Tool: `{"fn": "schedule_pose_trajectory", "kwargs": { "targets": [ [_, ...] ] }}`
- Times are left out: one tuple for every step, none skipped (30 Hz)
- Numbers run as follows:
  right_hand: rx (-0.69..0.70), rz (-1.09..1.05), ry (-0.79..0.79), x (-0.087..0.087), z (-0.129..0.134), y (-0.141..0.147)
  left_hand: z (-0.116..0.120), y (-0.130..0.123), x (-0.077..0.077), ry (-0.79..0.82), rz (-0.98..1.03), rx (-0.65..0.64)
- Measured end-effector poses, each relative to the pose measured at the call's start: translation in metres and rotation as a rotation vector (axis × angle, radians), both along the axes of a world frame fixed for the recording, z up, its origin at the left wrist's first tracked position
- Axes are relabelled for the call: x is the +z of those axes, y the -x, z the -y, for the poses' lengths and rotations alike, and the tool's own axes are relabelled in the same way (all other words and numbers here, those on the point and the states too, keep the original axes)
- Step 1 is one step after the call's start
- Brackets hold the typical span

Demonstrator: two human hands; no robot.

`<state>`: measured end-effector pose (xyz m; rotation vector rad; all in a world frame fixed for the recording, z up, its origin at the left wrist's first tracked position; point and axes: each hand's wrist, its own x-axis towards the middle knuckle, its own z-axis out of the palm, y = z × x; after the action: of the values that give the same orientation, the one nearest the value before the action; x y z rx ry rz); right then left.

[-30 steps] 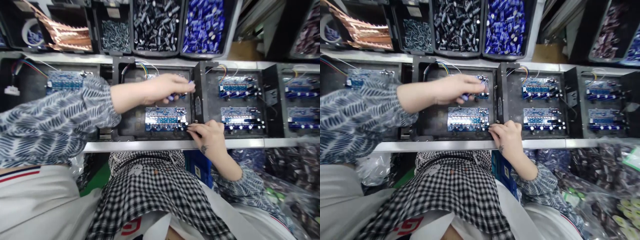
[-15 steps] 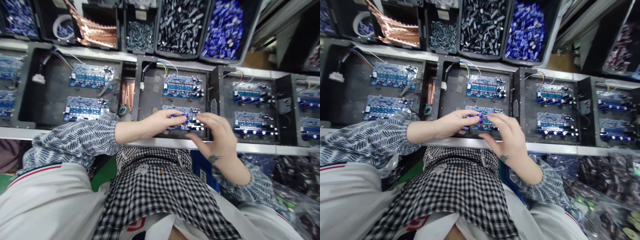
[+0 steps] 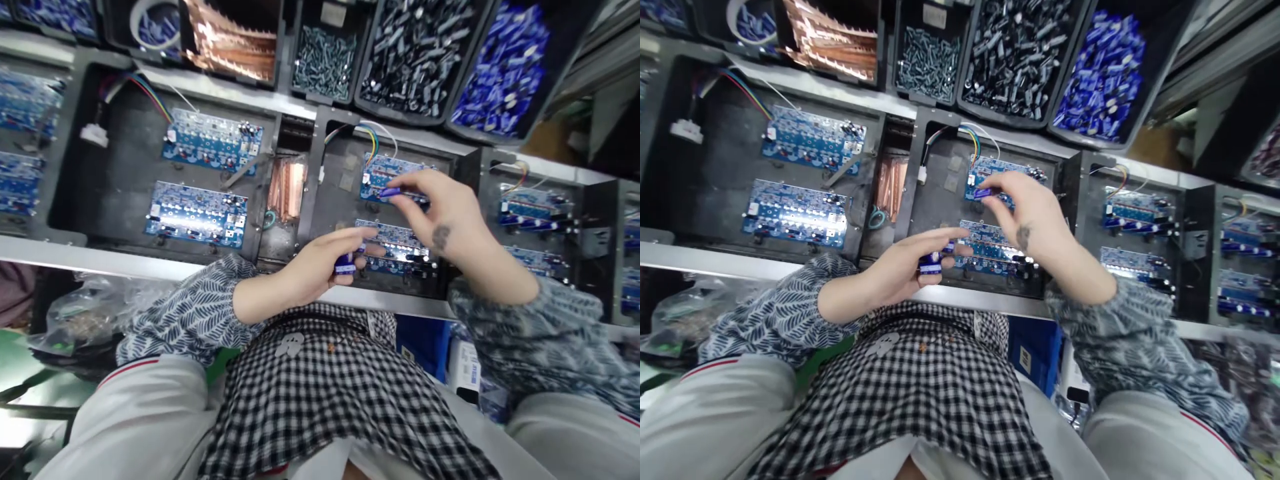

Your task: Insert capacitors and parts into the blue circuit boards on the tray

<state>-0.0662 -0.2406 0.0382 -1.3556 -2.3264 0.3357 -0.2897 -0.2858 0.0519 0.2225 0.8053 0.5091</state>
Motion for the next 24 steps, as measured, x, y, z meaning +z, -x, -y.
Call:
{"fn": "schedule_pose_trajectory", "kwargs": {
  "targets": [
    [-0.023, 0.011, 0.035, -0.01, -0.012, -0.004, 0.0, 0.001, 0.0, 0.047, 0.026, 0.005],
    [-0.031, 0.029, 0.063, -0.021, -0.023, -0.007, 0.0, 0.002, -0.001, 0.081, 0.049, -0.004],
    [-0.034, 0.051, 0.089, -0.03, -0.03, -0.009, 0.0, 0.003, -0.002, 0.098, 0.066, -0.023],
    [-0.035, 0.071, 0.106, -0.038, -0.035, -0.01, 0.001, 0.004, -0.004, 0.095, 0.079, -0.046],
    [-0.035, 0.088, 0.115, -0.044, -0.038, -0.01, 0.002, 0.005, -0.006, 0.076, 0.09, -0.067],
    [-0.038, 0.103, 0.119, -0.047, -0.039, -0.01, 0.003, 0.005, -0.007, 0.05, 0.102, -0.084],
    [-0.042, 0.116, 0.121, -0.049, -0.039, -0.009, 0.003, 0.005, -0.009, 0.025, 0.115, -0.095],
    [-0.047, 0.133, 0.124, -0.049, -0.038, -0.008, 0.004, 0.005, -0.01, 0.008, 0.131, -0.098],
    [-0.051, 0.156, 0.129, -0.048, -0.036, -0.007, 0.004, 0.004, -0.01, 0.004, 0.145, -0.09],
    [-0.054, 0.185, 0.135, -0.046, -0.035, -0.006, 0.004, 0.002, -0.01, 0.014, 0.153, -0.074],
    [-0.056, 0.218, 0.141, -0.045, -0.034, -0.005, 0.004, 0.001, -0.01, 0.031, 0.15, -0.051],
    [-0.055, 0.249, 0.146, -0.044, -0.034, -0.005, 0.004, -0.002, -0.01, 0.049, 0.138, -0.024],
    [-0.053, 0.275, 0.148, -0.043, -0.034, -0.005, 0.003, -0.004, -0.01, 0.064, 0.124, 0.005],
    [-0.047, 0.291, 0.146, -0.043, -0.035, -0.006, 0.003, -0.006, -0.01, 0.076, 0.11, 0.03],
    [-0.038, 0.299, 0.139, -0.044, -0.036, -0.006, 0.003, -0.008, -0.01, 0.084, 0.101, 0.053],
    [-0.025, 0.298, 0.13, -0.044, -0.037, -0.006, 0.003, -0.01, -0.01, 0.088, 0.098, 0.076],
    [-0.011, 0.289, 0.119, -0.045, -0.038, -0.006, 0.003, -0.012, -0.01, 0.09, 0.099, 0.104],
    [0.002, 0.276, 0.107, -0.045, -0.039, -0.006, 0.004, -0.014, -0.01, 0.09, 0.102, 0.133],
    [0.012, 0.256, 0.097, -0.045, -0.038, -0.005, 0.004, -0.015, -0.011, 0.087, 0.103, 0.161],
    [0.018, 0.228, 0.089, -0.043, -0.036, -0.003, 0.004, -0.017, -0.011, 0.08, 0.1, 0.187],
    [0.017, 0.19, 0.082, -0.039, -0.032, -0.001, 0.005, -0.018, -0.01, 0.072, 0.093, 0.211],
    [0.01, 0.138, 0.075, -0.034, -0.027, 0.001, 0.005, -0.02, -0.01, 0.065, 0.082, 0.235],
    [0.004, 0.076, 0.077, -0.029, -0.019, 0.003, 0.005, -0.022, -0.01, 0.062, 0.068, 0.257],
    [0.009, 0.01, 0.092, -0.022, -0.01, 0.005, 0.005, -0.024, -0.01, 0.063, 0.056, 0.275]
  ]
}}
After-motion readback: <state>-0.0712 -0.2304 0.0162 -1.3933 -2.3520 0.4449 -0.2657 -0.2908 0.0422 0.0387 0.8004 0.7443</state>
